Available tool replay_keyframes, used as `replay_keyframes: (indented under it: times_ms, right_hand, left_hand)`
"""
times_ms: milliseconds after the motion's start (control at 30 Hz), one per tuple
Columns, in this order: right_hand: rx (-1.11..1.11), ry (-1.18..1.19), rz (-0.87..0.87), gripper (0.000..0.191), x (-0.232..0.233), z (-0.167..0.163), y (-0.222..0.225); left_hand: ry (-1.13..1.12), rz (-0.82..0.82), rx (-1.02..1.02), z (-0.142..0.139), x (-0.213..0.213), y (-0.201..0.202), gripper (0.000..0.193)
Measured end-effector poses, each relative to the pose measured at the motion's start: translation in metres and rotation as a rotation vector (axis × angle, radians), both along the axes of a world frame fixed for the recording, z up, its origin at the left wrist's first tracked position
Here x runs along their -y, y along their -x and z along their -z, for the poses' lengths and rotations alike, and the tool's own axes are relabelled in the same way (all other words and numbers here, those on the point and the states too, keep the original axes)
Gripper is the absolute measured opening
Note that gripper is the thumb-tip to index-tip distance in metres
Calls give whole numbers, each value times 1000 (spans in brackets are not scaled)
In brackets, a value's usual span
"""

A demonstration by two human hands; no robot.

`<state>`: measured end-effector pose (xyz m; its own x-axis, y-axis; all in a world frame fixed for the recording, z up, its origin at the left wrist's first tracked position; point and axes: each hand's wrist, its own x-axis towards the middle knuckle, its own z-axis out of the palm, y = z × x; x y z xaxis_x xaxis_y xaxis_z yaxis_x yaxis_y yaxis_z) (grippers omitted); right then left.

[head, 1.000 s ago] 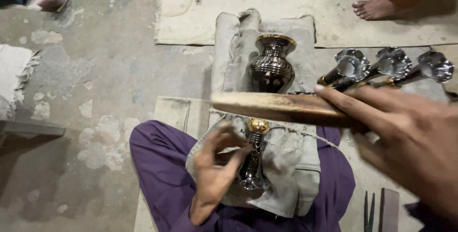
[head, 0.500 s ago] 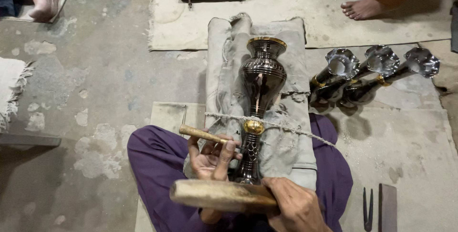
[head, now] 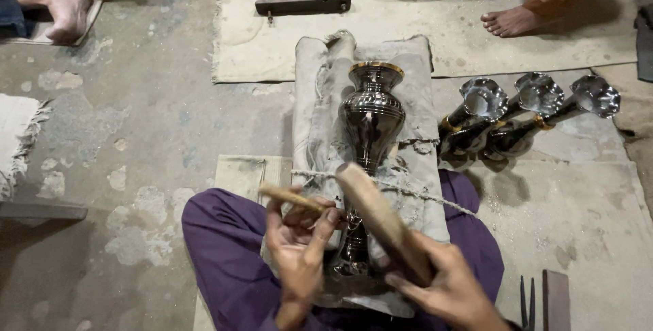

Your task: The person sits cross-legged on the floor holding a small punch against a dark metal vase resting on a cloth pad on their lap, and repeatedly strikes the punch with a wooden mallet to emboss decorative bands into the vase body, repositioning the punch around the gold collar as they work.

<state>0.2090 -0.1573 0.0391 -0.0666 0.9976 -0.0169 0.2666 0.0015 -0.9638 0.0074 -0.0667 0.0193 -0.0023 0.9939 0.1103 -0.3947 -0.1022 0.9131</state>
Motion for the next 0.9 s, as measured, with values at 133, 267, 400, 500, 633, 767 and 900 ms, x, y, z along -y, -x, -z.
replay_keyframes:
  times_ms: [133, 267, 400, 500, 633, 767, 900]
  right_hand:
    - [-199, -18, 99, 49, -3, -20, -31]
    - [-369, -109, 373, 37, 8, -12, -35]
    - [-383, -149, 245, 31, 6, 14, -36]
    - [-323, -21, 131, 27, 1, 32, -40]
    - [-360, 176, 204, 26, 3, 38, -59]
    - [113, 52, 374, 37, 5, 14, -94]
    - [478, 86, 333, 66, -13, -17, -111]
  left_hand:
    - [194, 229, -321, -11, -25, 18, 78]
    - [192, 435, -418, -20, -37, 18, 72]
    - [113, 519, -464, -26, -52, 12, 74]
    - [4, 574, -470, -34, -53, 8, 67]
    - [-106, 617, -634, -47, -57, 3, 58]
    - [-129, 721, -655, -59, -63, 2, 53]
    - [-157, 774, -727, -65, -68, 2, 55]
